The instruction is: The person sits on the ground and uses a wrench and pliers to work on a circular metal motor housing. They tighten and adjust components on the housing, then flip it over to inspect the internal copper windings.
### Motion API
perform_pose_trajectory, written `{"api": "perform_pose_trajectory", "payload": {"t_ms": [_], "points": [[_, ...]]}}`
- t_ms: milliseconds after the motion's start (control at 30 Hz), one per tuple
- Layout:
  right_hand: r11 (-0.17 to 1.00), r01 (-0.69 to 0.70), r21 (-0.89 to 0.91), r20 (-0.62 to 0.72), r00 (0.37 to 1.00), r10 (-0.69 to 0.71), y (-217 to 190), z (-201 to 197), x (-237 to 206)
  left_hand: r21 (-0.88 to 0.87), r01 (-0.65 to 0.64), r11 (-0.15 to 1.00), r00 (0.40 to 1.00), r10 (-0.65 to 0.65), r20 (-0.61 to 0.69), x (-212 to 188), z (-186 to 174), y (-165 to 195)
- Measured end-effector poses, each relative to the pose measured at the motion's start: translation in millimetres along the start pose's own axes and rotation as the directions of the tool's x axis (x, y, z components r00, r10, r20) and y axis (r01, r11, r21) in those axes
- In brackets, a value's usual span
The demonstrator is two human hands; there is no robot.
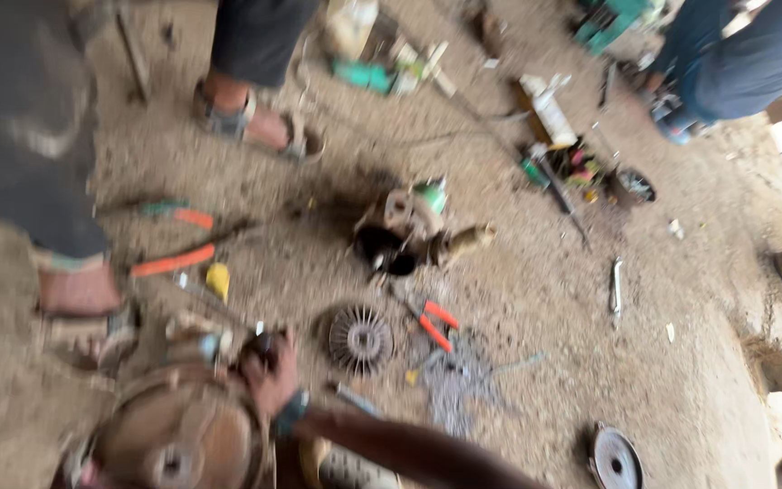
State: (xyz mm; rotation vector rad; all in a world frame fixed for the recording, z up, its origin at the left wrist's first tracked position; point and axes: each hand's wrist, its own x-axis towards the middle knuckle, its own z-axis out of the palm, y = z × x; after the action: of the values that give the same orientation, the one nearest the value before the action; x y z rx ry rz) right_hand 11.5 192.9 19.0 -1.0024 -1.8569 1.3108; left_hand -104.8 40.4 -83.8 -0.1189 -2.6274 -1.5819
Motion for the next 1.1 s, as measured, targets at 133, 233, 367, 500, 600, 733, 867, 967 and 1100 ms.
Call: {"api": "perform_pose_trajectory", "payload": {"t_ms": [133, 233, 367, 500, 600, 733, 867, 967, 1100], "points": [[0.973, -0.136, 0.188, 0.039, 0.991, 0.131, 3, 1, 1, -0.034, 0.023, 0.999, 1.0, -0.023, -0.011, 6, -8, -7], [0.928, -0.057, 0.367, 0.106, 0.994, 0.019, 7, -1, 3, -0.05, 0.034, 0.998, 0.999, -0.034, -0.008, 8, -16, -6], [0.976, -0.129, 0.173, 0.084, 0.99, 0.116, 13, -1, -1, -0.067, 0.042, 0.997, 0.999, -0.043, -0.011, 7, -25, -12], [0.924, -0.242, 0.295, 0.078, 0.97, 0.229, 17, 1, -13, -0.076, 0.038, 0.996, 0.999, -0.039, -0.013, 9, -27, -20], [0.996, 0.034, 0.077, -0.165, 0.986, -0.02, 23, 10, -32, -0.101, 0.0, 0.995, 1.0, -0.002, -0.019, 9, -31, -30], [0.959, -0.011, 0.284, 0.039, 0.999, 0.0, 31, 33, -56, -0.146, -0.156, 0.977, 0.987, 0.162, 0.025, -3, -69, -67], [0.97, -0.011, 0.242, 0.127, 0.992, -0.021, 26, 52, -57, -0.653, 0.026, 0.757, 0.995, -0.081, -0.054, -9, -88, -79], [0.957, 0.286, -0.049, 0.121, 0.953, -0.278, 17, 62, -47, -0.13, 0.138, 0.982, 0.984, -0.151, -0.093, -5, -102, -69], [0.862, 0.496, -0.106, 0.129, 0.866, -0.483, 10, 70, -50, -0.119, 0.143, 0.983, 0.982, -0.156, -0.11, 5, -111, -54]]}}
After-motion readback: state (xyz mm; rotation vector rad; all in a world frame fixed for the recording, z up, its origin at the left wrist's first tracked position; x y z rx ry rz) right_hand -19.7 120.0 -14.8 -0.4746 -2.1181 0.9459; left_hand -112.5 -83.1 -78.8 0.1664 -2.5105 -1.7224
